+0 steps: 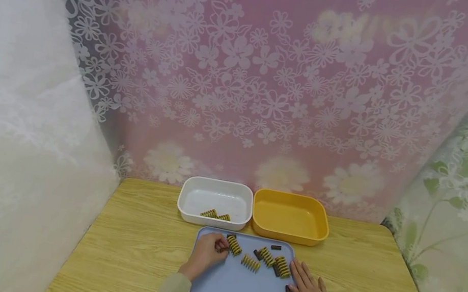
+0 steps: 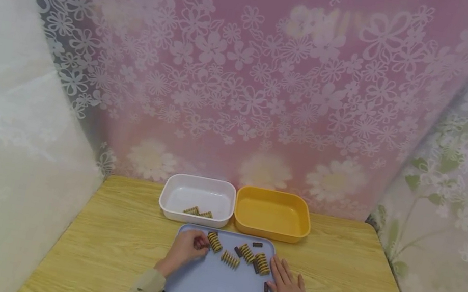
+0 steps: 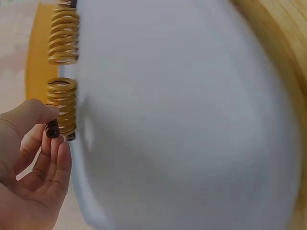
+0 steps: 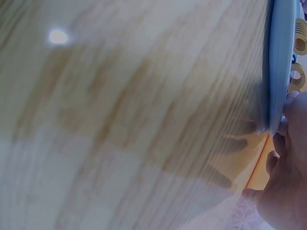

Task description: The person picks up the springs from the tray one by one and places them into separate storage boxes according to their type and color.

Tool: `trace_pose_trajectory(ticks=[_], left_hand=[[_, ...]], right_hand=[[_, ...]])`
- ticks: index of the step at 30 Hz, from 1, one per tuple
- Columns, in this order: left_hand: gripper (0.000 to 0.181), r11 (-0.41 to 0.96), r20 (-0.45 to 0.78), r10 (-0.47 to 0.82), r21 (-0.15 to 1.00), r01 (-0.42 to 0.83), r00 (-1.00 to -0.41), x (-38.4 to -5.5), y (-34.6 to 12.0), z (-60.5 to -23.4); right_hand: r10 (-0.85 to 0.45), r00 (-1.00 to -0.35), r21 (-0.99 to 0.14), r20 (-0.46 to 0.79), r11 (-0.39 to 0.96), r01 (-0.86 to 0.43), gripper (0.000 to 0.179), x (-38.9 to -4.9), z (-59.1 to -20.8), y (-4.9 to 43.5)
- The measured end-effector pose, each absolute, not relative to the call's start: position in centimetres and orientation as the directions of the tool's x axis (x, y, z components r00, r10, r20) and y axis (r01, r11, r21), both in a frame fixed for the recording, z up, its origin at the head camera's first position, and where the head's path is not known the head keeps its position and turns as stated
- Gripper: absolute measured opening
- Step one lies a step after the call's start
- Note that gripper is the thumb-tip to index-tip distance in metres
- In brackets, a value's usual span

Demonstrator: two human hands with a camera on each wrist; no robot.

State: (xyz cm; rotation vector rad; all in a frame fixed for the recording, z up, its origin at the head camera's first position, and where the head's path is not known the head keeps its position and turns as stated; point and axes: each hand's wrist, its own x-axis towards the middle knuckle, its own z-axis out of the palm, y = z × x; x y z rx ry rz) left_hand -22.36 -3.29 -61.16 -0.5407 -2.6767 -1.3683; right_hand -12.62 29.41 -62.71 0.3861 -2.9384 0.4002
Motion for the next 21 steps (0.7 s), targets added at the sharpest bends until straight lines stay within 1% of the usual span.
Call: trace_pose_trajectory(ticks=[4, 8, 11, 18, 21], left_hand=[[0.017, 0.491, 0.244, 0.282, 0.794, 0.358, -0.928, -22.3, -3.7, -60.4], [0.016, 0.504, 0.247, 0.282, 0.784, 0.362, -0.927, -22.5, -3.8, -59.6], [0.017, 0.515, 0.264, 0.276, 0.771, 0.374, -0.924, -22.7, -3.8, -59.1], [0.015, 0.542, 0.305, 0.282, 0.732, 0.413, -0.91, -23.1, -3.5, -58.1], [0.015, 0.563, 0.314, 0.292, 0.707, 0.428, -0.903, -23.2, -3.2, -57.4]], right_hand=[[-0.235, -0.954, -0.239, 0.187, 0.931, -0.276, 0.057, -12.6, -62.7, 29.6], [-0.248, -0.94, -0.234, 0.234, 0.924, -0.302, 0.056, -12.5, -62.9, 29.6], [-0.25, -0.938, -0.233, 0.238, 0.923, -0.306, 0.056, -12.5, -62.9, 29.5], [-0.225, -0.965, -0.246, 0.135, 0.936, -0.252, 0.058, -12.6, -62.3, 29.4], [-0.22, -0.968, -0.247, 0.118, 0.938, -0.243, 0.058, -12.6, -62.2, 29.3]])
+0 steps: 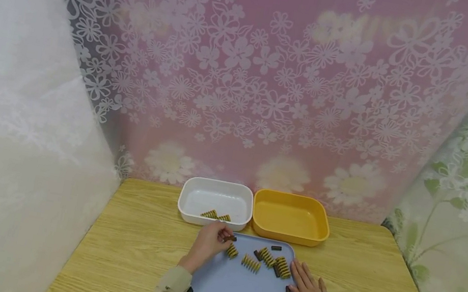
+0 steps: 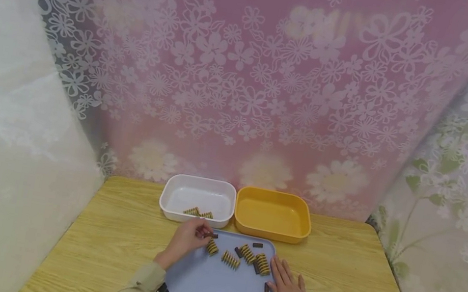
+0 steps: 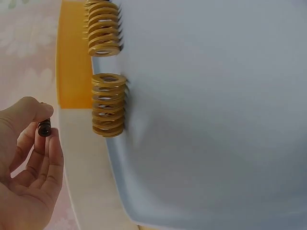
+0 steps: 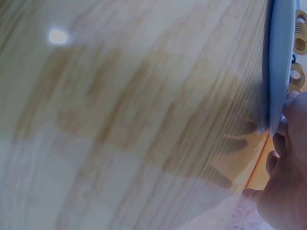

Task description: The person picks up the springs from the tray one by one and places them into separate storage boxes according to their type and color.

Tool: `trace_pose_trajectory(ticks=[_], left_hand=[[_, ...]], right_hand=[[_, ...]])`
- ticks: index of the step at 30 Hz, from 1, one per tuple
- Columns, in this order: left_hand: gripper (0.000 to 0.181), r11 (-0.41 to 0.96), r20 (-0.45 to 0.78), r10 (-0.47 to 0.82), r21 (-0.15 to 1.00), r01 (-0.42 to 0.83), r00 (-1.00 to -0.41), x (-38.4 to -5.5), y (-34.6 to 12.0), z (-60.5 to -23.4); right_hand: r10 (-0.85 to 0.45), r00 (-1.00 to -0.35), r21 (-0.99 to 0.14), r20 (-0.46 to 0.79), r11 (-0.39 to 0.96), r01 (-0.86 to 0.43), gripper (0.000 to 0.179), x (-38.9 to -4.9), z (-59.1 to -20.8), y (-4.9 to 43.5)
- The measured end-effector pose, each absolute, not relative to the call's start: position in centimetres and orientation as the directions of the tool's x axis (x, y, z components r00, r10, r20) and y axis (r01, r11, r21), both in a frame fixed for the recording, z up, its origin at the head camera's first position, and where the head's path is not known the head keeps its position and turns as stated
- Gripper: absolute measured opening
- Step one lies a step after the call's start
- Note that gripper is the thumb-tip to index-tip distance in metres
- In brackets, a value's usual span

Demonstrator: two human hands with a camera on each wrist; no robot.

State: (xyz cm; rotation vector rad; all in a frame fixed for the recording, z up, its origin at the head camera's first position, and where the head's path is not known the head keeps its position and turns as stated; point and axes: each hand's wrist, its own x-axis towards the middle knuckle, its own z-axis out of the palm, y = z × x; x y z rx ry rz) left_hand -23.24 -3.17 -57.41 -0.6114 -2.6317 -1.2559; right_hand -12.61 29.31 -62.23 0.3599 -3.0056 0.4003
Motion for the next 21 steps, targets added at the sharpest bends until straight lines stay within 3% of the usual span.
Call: trace_pose_trajectory(ticks=[11, 21], left_hand=[[0.015, 0.57, 0.345, 0.33, 0.669, 0.476, -0.879, -25.3, -0.3, -54.7], [0.011, 0.535, 0.353, 0.388, 0.665, 0.52, -0.851, -27.3, 3.0, -53.6]], right_hand=[[-0.247, -0.941, -0.237, 0.232, 0.924, -0.301, 0.055, -12.8, -63.5, 29.9], [-0.234, -0.948, -0.249, 0.216, 0.926, -0.285, 0.056, -12.7, -63.2, 29.8]])
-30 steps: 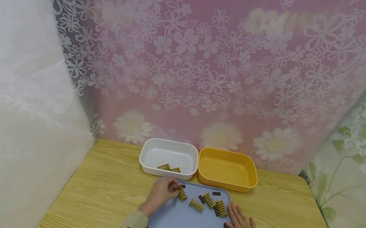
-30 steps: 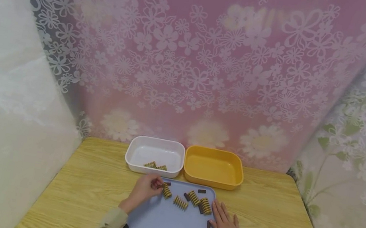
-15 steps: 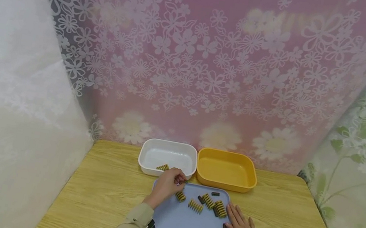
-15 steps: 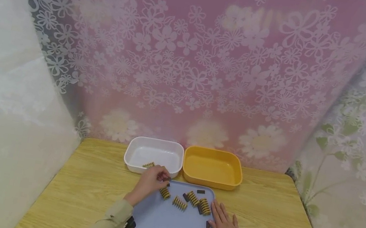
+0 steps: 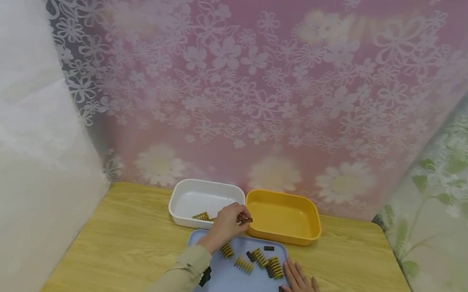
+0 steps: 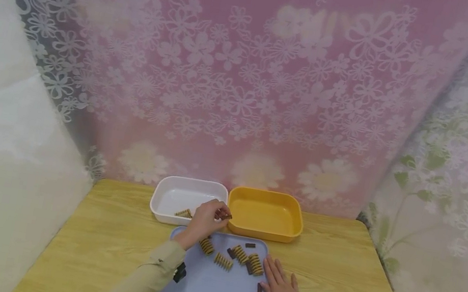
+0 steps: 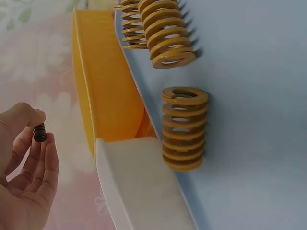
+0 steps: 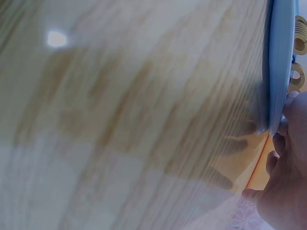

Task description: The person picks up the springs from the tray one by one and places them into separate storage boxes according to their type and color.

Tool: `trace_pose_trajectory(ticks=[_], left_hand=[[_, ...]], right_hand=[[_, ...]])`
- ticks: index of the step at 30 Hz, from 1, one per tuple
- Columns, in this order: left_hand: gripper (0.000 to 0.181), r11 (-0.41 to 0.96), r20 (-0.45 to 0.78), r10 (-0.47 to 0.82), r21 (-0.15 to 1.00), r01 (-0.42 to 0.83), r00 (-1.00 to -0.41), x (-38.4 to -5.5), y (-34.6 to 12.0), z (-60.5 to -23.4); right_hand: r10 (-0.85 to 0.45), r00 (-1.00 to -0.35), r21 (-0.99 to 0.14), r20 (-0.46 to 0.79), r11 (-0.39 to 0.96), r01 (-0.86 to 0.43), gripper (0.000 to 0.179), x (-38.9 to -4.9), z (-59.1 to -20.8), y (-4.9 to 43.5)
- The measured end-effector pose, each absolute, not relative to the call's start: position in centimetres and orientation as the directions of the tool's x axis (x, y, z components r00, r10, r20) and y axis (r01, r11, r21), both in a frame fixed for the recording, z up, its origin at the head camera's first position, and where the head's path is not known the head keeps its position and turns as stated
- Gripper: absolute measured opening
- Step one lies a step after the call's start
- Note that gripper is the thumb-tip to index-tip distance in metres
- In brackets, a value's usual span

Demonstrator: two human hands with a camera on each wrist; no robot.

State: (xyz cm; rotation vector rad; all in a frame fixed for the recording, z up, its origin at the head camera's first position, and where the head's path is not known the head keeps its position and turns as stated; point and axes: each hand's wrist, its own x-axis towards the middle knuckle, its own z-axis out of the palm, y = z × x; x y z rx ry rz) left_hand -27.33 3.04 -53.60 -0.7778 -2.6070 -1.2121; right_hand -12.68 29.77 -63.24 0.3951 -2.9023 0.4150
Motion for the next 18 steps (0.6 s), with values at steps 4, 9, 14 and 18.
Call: trace_pose_trajectory(ticks=[4, 9, 14, 18], left_hand=[[0.009, 0.531, 0.344, 0.414, 0.661, 0.53, -0.843, -28.1, 4.5, -53.7], [0.007, 0.545, 0.319, 0.435, 0.651, 0.529, -0.842, -29.4, 6.4, -54.4], [0.004, 0.618, 0.31, 0.423, 0.588, 0.521, -0.852, -30.9, 8.0, -55.2], [0.004, 0.651, 0.295, 0.446, 0.541, 0.533, -0.845, -31.7, 9.4, -55.6]], right_hand=[[-0.248, -0.935, -0.211, 0.254, 0.929, -0.304, 0.056, -12.9, -64.4, 30.4], [-0.267, -0.911, -0.174, 0.314, 0.927, -0.331, 0.057, -13.0, -65.3, 30.7], [-0.26, -0.922, -0.22, 0.285, 0.919, -0.328, 0.057, -12.6, -64.1, 30.0], [-0.239, -0.943, -0.244, 0.232, 0.924, -0.294, 0.057, -12.3, -63.1, 29.6]])
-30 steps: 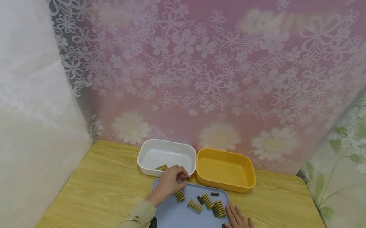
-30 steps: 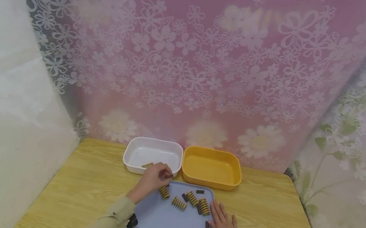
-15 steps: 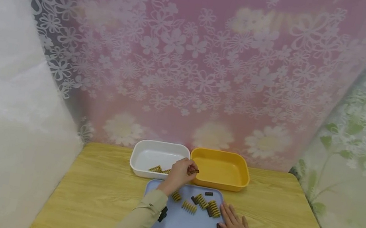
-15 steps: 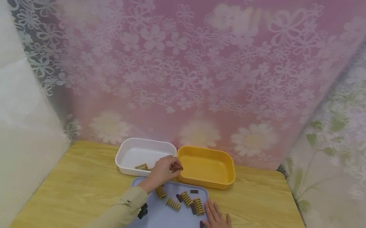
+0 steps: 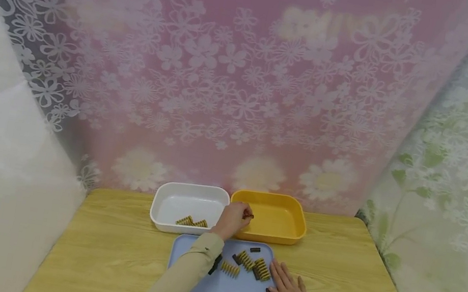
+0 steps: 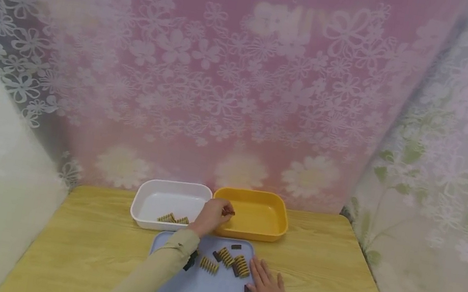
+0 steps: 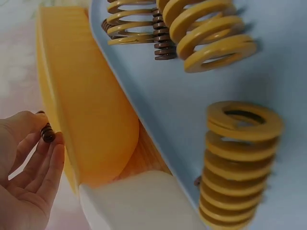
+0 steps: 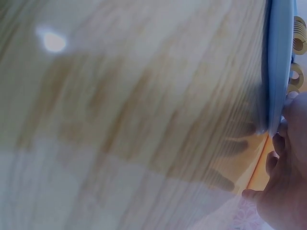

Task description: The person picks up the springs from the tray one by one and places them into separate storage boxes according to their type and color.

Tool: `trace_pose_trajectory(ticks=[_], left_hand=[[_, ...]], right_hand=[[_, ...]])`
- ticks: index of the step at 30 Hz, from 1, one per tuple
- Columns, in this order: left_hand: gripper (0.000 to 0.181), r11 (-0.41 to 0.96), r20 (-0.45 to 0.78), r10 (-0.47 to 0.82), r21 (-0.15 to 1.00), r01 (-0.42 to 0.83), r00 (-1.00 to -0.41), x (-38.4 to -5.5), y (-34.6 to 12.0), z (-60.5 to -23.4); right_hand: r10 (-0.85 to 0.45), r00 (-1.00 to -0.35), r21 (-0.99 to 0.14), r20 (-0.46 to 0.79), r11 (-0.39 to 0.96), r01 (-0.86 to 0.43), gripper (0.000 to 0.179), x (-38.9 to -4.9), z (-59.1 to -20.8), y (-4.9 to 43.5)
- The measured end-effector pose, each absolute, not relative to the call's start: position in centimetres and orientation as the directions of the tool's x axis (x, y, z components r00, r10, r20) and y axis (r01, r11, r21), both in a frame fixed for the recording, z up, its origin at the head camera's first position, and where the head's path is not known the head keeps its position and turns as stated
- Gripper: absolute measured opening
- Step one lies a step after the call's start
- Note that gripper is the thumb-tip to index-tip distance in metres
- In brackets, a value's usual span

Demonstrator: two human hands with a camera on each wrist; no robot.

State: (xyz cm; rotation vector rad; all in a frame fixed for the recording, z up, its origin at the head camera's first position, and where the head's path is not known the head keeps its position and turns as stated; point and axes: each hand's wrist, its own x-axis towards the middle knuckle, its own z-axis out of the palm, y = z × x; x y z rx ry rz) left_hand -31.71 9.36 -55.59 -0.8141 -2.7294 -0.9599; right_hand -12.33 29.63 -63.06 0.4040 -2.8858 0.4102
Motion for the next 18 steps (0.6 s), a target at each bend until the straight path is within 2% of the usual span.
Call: trace_pose_trajectory(ticks=[7, 12, 18], left_hand=[[0.004, 0.708, 0.189, 0.511, 0.46, 0.535, -0.838, -32.1, 10.7, -56.0], [0.009, 0.733, 0.158, 0.543, 0.39, 0.557, -0.825, -32.2, 11.3, -56.1], [0.012, 0.763, 0.138, 0.564, 0.29, 0.577, -0.814, -32.6, 12.3, -56.3]], right_hand=[[-0.242, -0.951, -0.221, 0.19, 0.934, -0.281, 0.057, -12.0, -62.5, 29.5], [-0.234, -0.96, -0.214, 0.154, 0.941, -0.264, 0.057, -12.1, -62.3, 29.4], [-0.223, -0.957, -0.214, 0.186, 0.941, -0.261, 0.057, -12.2, -62.9, 29.7]])
